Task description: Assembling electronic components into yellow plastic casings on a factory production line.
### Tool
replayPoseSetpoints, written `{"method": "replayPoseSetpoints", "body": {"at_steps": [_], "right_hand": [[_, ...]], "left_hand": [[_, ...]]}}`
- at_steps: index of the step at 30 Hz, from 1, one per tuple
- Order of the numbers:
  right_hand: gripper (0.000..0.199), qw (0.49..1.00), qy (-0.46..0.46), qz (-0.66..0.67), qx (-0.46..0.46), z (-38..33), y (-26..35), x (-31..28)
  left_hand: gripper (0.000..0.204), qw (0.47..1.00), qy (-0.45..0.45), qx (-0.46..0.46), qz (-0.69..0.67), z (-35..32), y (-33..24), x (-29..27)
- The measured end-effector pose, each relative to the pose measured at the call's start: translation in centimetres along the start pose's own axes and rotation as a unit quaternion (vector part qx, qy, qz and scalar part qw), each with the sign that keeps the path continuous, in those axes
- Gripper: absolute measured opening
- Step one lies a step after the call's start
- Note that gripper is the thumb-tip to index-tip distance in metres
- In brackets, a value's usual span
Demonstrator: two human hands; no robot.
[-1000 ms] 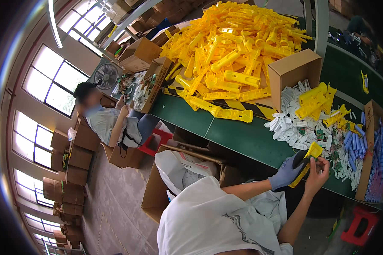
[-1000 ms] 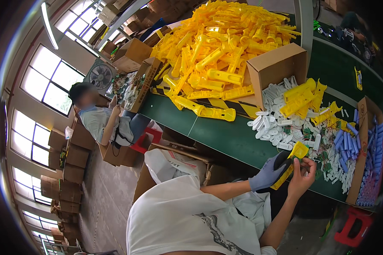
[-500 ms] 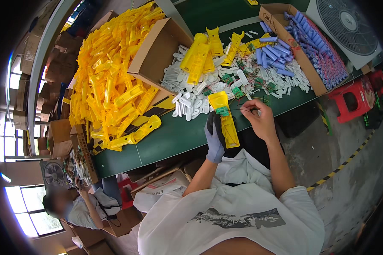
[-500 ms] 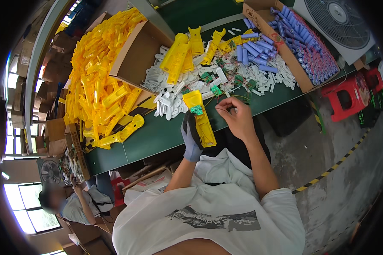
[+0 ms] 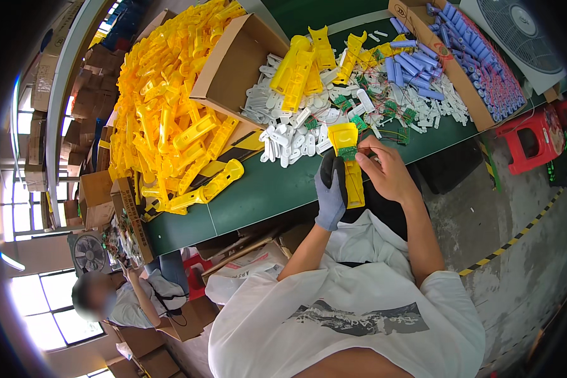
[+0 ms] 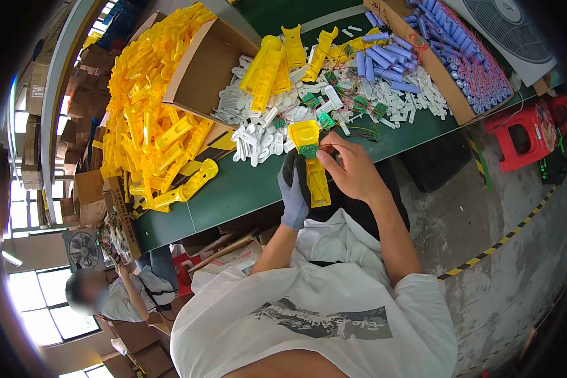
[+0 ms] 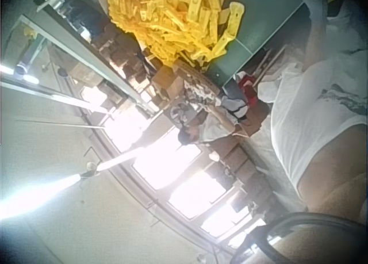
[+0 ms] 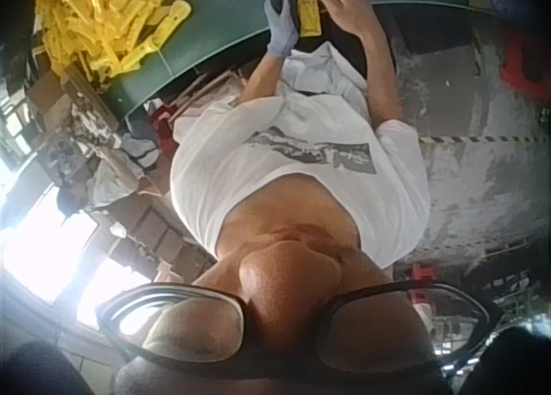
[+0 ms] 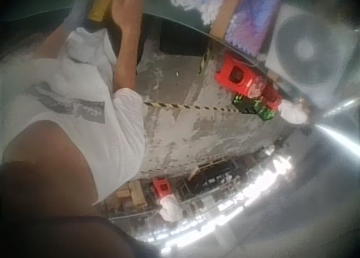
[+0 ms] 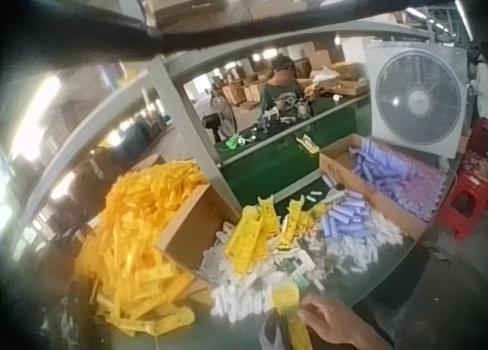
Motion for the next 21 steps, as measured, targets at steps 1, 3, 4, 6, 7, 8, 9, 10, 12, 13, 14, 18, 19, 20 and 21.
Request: {"method": "replayPoseSetpoints", "body": {"at_steps": [1, 3, 4, 6, 7, 8, 9, 10, 12, 13, 14, 18, 19, 20, 21], "right_hand": [[0.015, 1.0, 0.001, 0.0, 0.001, 0.0, -0.2, -0.1], [0.013, 0.999, 0.008, 0.033, -0.006, -0.1, -0.9, 0.0], [0.013, 0.999, 0.01, 0.033, -0.004, -0.2, -1.3, 0.2], [0.01, 0.994, 0.022, 0.107, 0.017, -0.3, -2.1, 0.6], [0.01, 0.994, 0.024, 0.108, 0.021, -0.3, -2.2, 0.8], [0.009, 0.99, 0.022, 0.132, 0.037, -0.2, -2.4, 1.0], [0.009, 0.986, 0.02, 0.157, 0.054, -0.2, -2.6, 1.3], [0.009, 0.986, 0.023, 0.155, 0.058, -0.2, -2.7, 1.5], [0.009, 0.989, -0.001, 0.141, 0.037, -0.3, -2.7, 1.5], [0.009, 0.989, 0.003, 0.14, 0.042, -0.4, -2.8, 1.6], [0.01, 0.989, -0.009, 0.138, 0.051, -0.5, -2.7, 1.5], [0.01, 0.989, -0.035, 0.138, 0.05, -0.4, -2.5, 1.1], [0.01, 0.989, -0.032, 0.134, 0.054, -0.4, -2.5, 1.1], [0.01, 0.987, -0.03, 0.148, 0.06, -0.4, -2.6, 1.3], [0.009, 0.984, -0.029, 0.163, 0.066, -0.4, -2.7, 1.4]], "left_hand": [[0.032, 1.0, 0.002, -0.009, -0.008, 0.0, 0.0, 0.1], [0.032, 1.0, 0.008, -0.013, -0.009, 0.1, -0.1, 0.1], [0.032, 1.0, 0.014, -0.017, -0.01, 0.0, 0.0, 0.1], [0.032, 0.999, 0.01, -0.02, -0.023, 0.0, 0.4, -0.1], [0.032, 0.999, 0.007, -0.022, -0.035, -0.1, 0.6, -0.2], [0.031, 0.998, -0.001, -0.027, -0.05, -0.1, 0.7, -0.3], [0.031, 0.998, -0.004, -0.031, -0.051, -0.1, 0.9, -0.3], [0.031, 0.999, -0.005, -0.014, -0.051, 0.0, 1.0, -0.4], [0.03, 0.998, -0.013, 0.002, -0.056, -0.2, 1.0, -0.3], [0.03, 0.998, -0.018, -0.001, -0.058, -0.2, 1.0, -0.2], [0.028, 0.999, -0.012, 0.006, -0.053, -0.1, 0.9, -0.1], [0.024, 0.999, 0.012, 0.04, -0.004, 0.6, 0.8, 0.0], [0.024, 0.999, 0.008, 0.038, -0.008, 0.6, 0.8, -0.2], [0.023, 0.999, 0.015, 0.017, -0.024, 0.7, 0.9, -0.3], [0.022, 0.999, 0.022, -0.002, -0.041, 0.7, 1.0, -0.2]]}}
Point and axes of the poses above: each hand's wrist, its own z-axis towards the middle knuckle, its own x-axis out of the palm, y = z × x, the point moved 5 cm from there along z, towards the middle knuckle, and after that the axes turned 12 degrees about z, right-handed, at the moved point
